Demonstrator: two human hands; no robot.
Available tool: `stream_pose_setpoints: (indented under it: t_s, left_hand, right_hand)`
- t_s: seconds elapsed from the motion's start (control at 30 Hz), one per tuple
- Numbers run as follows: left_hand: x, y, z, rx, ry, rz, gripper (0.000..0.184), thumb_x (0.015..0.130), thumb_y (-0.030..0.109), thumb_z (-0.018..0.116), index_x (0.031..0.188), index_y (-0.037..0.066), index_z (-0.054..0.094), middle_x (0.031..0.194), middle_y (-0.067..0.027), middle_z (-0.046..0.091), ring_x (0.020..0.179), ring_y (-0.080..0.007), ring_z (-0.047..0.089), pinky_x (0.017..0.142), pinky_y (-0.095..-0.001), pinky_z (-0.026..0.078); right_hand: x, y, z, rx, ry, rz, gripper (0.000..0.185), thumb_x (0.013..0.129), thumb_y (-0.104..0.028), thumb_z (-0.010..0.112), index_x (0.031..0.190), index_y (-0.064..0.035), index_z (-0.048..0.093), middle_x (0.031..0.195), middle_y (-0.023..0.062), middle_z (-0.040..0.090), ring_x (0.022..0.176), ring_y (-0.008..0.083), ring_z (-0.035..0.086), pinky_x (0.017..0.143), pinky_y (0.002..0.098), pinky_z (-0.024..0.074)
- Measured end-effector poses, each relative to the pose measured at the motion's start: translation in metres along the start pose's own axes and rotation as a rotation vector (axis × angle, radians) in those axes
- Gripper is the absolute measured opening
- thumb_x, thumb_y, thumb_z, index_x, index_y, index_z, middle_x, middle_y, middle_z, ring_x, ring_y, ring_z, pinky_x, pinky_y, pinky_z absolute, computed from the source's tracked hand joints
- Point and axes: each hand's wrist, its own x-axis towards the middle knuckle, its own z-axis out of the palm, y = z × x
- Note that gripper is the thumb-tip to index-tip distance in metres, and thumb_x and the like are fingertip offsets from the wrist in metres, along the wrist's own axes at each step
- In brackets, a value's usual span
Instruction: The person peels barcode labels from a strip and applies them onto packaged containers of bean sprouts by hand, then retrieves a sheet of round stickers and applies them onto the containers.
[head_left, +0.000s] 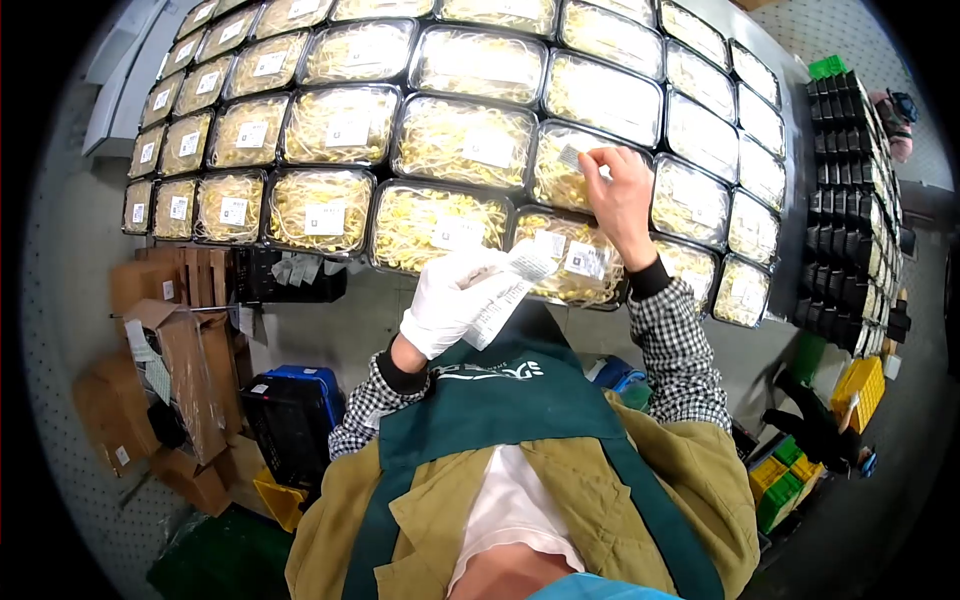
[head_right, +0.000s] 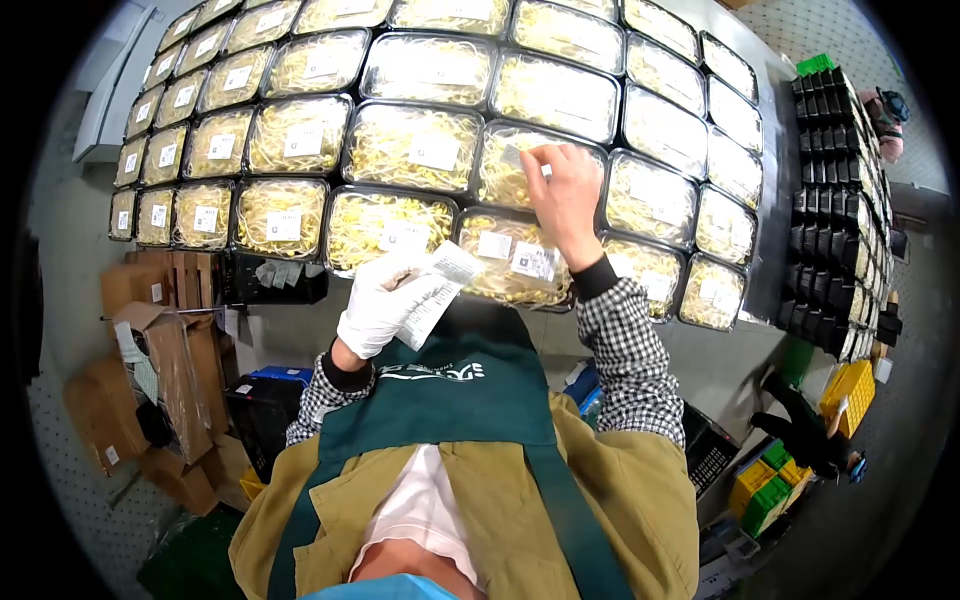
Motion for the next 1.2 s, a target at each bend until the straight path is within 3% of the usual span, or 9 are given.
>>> stream_pose_setpoints:
  t_s: [0.23,0.33,0.4,0.47,0.7,0.8,0.87,1.0,1.2]
  left_hand:
    - [0.021,0.014,-0.004,0.064,0.054,0.080,0.024,0.079,0.004,0.067,0.103,0.003,0.065,0.093,-0.0075,0.064,0.093,-0.0176,0.061,0.078,-0.0291,0.048]
    - [0.034,0.017,0.000,-0.112,0.006,0.070,0.023,0.081,0.003,0.064,0.104,0.002,0.064,0.095,-0.0072,0.064,0.094,-0.0180,0.061,0.080,-0.0290,0.048]
    - [0.043,0.025,0.010,-0.103,0.099,0.144,0.019,0.085,0.000,0.059,0.103,0.001,0.065,0.096,-0.0079,0.065,0.089,-0.0172,0.062,0.080,-0.0281,0.049]
    - [0.049,0.022,0.015,0.034,0.155,0.155,0.017,0.086,-0.001,0.057,0.102,0.001,0.065,0.096,-0.0080,0.065,0.088,-0.0163,0.063,0.079,-0.0272,0.049]
    - [0.059,0.030,0.023,-0.065,0.189,-0.059,0.010,0.086,0.007,0.065,0.095,0.002,0.067,0.070,-0.0024,0.064,0.059,-0.0101,0.057,0.058,-0.0223,0.046]
    - [0.065,0.031,0.010,0.137,-0.065,0.089,0.013,0.083,0.008,0.067,0.095,0.006,0.072,0.079,-0.0031,0.064,0.076,-0.0134,0.060,0.070,-0.0251,0.048]
    - [0.065,0.031,0.009,0.263,-0.023,0.219,0.015,0.080,0.006,0.068,0.094,0.006,0.073,0.093,-0.0057,0.060,0.088,-0.0168,0.059,0.077,-0.0279,0.047]
    - [0.054,0.042,0.004,-0.279,0.012,-0.075,0.033,0.081,-0.010,0.057,0.112,0.000,0.063,0.104,-0.0094,0.061,0.095,-0.0165,0.059,0.086,-0.0286,0.048]
    - [0.065,0.037,0.003,-0.105,0.131,0.153,0.014,0.087,-0.005,0.054,0.100,-0.001,0.060,0.097,-0.0080,0.060,0.093,-0.0156,0.061,0.083,-0.0282,0.049]
  right_hand:
    - [0.005,0.005,0.021,-0.271,0.012,-0.029,0.022,0.082,-0.027,0.067,0.093,-0.0088,0.060,0.084,0.0058,0.055,0.083,0.0238,0.053,0.078,0.0371,0.0356]
    - [0.008,-0.003,0.008,-0.027,0.044,0.024,0.015,0.087,-0.019,0.062,0.096,-0.0071,0.060,0.083,0.0075,0.056,0.079,0.0233,0.053,0.075,0.0355,0.0381]
    - [0.002,-0.032,-0.024,0.764,-0.321,0.465,0.022,0.091,-0.015,0.057,0.109,-0.0027,0.061,0.097,0.0055,0.064,0.086,0.0141,0.059,0.076,0.0301,0.0463]
    - [-0.004,-0.058,-0.047,1.026,-0.479,0.329,0.022,0.084,-0.010,0.066,0.105,-0.0032,0.064,0.094,0.0038,0.065,0.086,0.0135,0.058,0.077,0.0284,0.0463]
    - [0.011,-0.055,-0.047,0.917,-0.336,0.233,0.009,0.082,-0.008,0.069,0.089,-0.0027,0.068,0.086,0.0045,0.066,0.076,0.0119,0.058,0.067,0.0249,0.0451]
    - [0.064,-0.011,-0.026,0.803,-0.172,0.506,0.015,0.086,-0.018,0.066,0.089,-0.0035,0.069,0.085,0.0067,0.068,0.078,0.0128,0.060,0.070,0.0270,0.0455]
    - [0.093,0.048,0.015,0.248,0.076,0.237,0.027,0.083,-0.032,0.068,0.079,-0.0047,0.066,0.082,0.0090,0.064,0.080,0.0266,0.058,0.071,0.0372,0.0440]
    - [0.098,0.054,0.051,-0.272,0.076,0.138,0.030,0.073,-0.041,0.074,0.079,-0.0130,0.064,0.091,0.0060,0.060,0.090,0.0256,0.054,0.079,0.0410,0.0351]
    - [0.093,0.043,0.043,-0.107,0.053,0.166,0.036,0.081,-0.033,0.068,0.101,-0.0043,0.059,0.096,0.0095,0.060,0.091,0.0251,0.057,0.080,0.0388,0.0404]
